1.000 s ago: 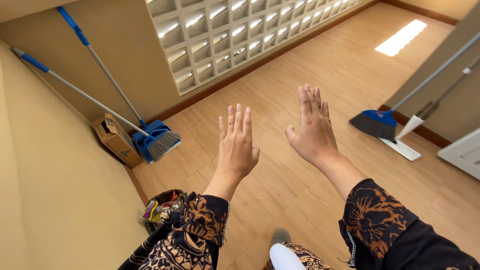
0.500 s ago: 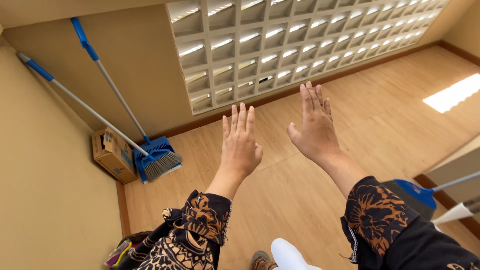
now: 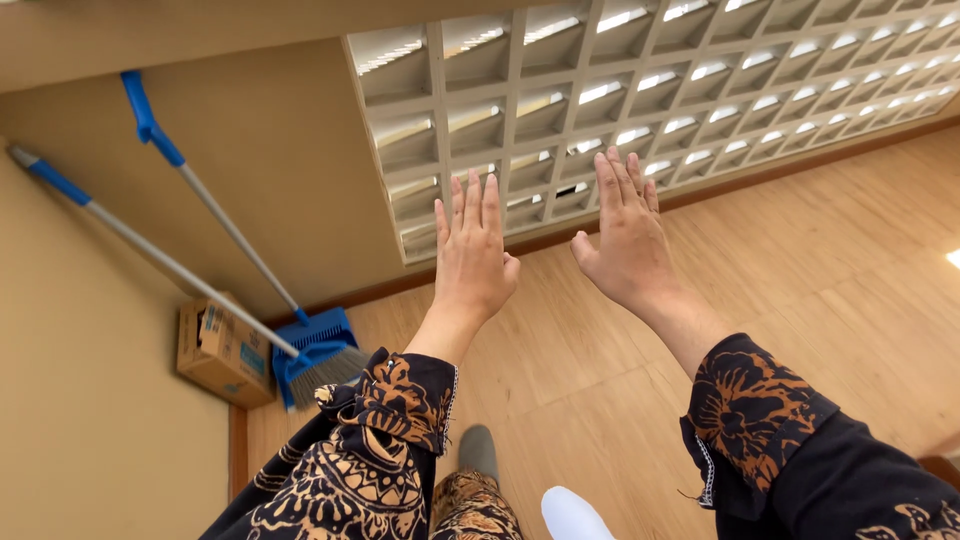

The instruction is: The recorder moves several pairs of shoes from an outdoor ledge into an indoor plastic shoe cabinet, one pair at a time.

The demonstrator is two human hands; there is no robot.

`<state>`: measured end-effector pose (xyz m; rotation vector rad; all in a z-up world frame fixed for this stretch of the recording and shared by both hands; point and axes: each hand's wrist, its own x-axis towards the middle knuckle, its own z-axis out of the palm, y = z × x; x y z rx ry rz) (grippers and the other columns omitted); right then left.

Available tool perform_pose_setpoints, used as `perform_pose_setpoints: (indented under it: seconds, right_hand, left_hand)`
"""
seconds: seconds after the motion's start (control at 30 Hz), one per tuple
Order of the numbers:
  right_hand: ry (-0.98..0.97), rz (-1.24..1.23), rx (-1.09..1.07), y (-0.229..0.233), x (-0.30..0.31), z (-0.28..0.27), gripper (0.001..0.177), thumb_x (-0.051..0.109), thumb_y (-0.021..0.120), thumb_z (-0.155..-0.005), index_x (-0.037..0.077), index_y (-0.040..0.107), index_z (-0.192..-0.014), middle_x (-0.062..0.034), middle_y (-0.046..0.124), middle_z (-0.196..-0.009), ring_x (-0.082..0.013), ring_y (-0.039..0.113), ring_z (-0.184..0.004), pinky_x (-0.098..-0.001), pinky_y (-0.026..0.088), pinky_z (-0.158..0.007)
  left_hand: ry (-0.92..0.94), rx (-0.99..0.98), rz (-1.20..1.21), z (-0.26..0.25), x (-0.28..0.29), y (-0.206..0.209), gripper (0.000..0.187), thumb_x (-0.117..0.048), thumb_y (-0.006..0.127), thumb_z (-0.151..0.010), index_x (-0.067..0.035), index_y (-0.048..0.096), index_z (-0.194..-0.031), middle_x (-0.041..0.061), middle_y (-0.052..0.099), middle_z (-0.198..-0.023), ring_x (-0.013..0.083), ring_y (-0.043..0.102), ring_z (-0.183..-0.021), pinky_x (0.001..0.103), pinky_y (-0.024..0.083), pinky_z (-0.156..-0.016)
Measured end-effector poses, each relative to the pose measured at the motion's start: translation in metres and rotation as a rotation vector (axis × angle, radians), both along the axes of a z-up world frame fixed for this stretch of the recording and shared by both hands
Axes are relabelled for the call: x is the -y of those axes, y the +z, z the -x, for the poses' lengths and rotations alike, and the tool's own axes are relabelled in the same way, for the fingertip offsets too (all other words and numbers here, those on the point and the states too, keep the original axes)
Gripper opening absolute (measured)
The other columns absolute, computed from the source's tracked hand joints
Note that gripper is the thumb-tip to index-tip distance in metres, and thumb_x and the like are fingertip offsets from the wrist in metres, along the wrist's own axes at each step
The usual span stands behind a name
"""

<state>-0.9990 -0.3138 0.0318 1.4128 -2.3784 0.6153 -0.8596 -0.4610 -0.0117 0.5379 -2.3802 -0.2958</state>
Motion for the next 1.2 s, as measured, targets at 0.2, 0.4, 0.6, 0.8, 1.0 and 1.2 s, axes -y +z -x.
perform_pose_setpoints:
  seconds: [0.2,0.4,0.6,0.8,1.0,1.2]
  right_hand:
    - [-0.027,0.011,0.036,0.008,0.080,0.073,0.091,0.020,0.067,-0.084,0.002,0.018,-0.159,-0.0204,0.021,-0.165,-0.0362,0.012,-0.156,-0.0496,0.012,-0.125]
    - [-0.035,0.060,0.027,0.017,0.140,0.140,0.090,0.020,0.067,-0.086,0.002,0.019,-0.159,-0.0206,0.021,-0.166,-0.0362,0.012,-0.156,-0.0499,0.012,-0.126]
    - [-0.017,0.067,0.046,0.020,0.191,0.207,0.088,0.020,0.066,-0.087,0.002,0.019,-0.160,-0.0204,0.021,-0.167,-0.0363,0.012,-0.156,-0.0504,0.012,-0.126]
    - [0.068,0.170,0.090,0.018,0.257,0.280,0.087,0.019,0.070,-0.086,0.001,0.026,-0.158,-0.0251,0.028,-0.164,-0.0420,0.029,-0.151,-0.0485,0.028,-0.122]
    - [-0.037,0.357,0.959,0.055,0.345,0.344,0.089,0.044,0.069,-0.081,0.005,0.037,-0.154,-0.0225,0.061,-0.143,-0.0376,0.060,-0.131,-0.0475,0.048,-0.108]
    - [0.026,0.483,1.891,0.112,0.404,0.394,0.121,0.067,0.070,-0.076,-0.005,0.014,-0.155,-0.0358,0.038,-0.147,-0.0526,0.046,-0.138,-0.0554,0.041,-0.116]
  left_hand:
    - [-0.009,0.076,0.007,0.082,0.083,0.011,0.100,-0.013,0.073,-0.075,0.001,0.017,-0.157,0.027,0.017,-0.164,0.0429,0.008,-0.155,0.057,0.007,-0.125]
    - [-0.015,0.093,0.010,0.159,0.146,0.018,0.104,-0.013,0.076,-0.072,-0.001,0.016,-0.156,0.026,0.016,-0.164,0.0432,0.009,-0.154,0.055,0.009,-0.124]
    - [0.016,0.008,-0.016,0.224,0.206,0.012,0.099,-0.011,0.075,-0.078,0.000,0.018,-0.159,0.026,0.020,-0.165,0.0442,0.015,-0.154,0.054,0.014,-0.125]
    - [0.014,-0.308,-0.372,0.296,0.266,0.026,0.098,-0.022,0.076,-0.081,0.004,0.020,-0.156,0.031,0.028,-0.160,0.0447,0.026,-0.151,0.049,0.025,-0.123]
    - [0.157,-0.594,-1.325,0.365,0.339,0.078,0.116,-0.065,0.074,-0.068,0.007,0.035,-0.150,0.024,0.047,-0.153,0.0331,0.047,-0.142,0.049,0.033,-0.118]
    - [-0.001,-0.956,-1.816,0.390,0.392,0.139,0.118,-0.076,0.069,-0.059,-0.017,0.037,-0.156,0.019,0.042,-0.149,0.0405,0.039,-0.135,0.061,0.026,-0.117]
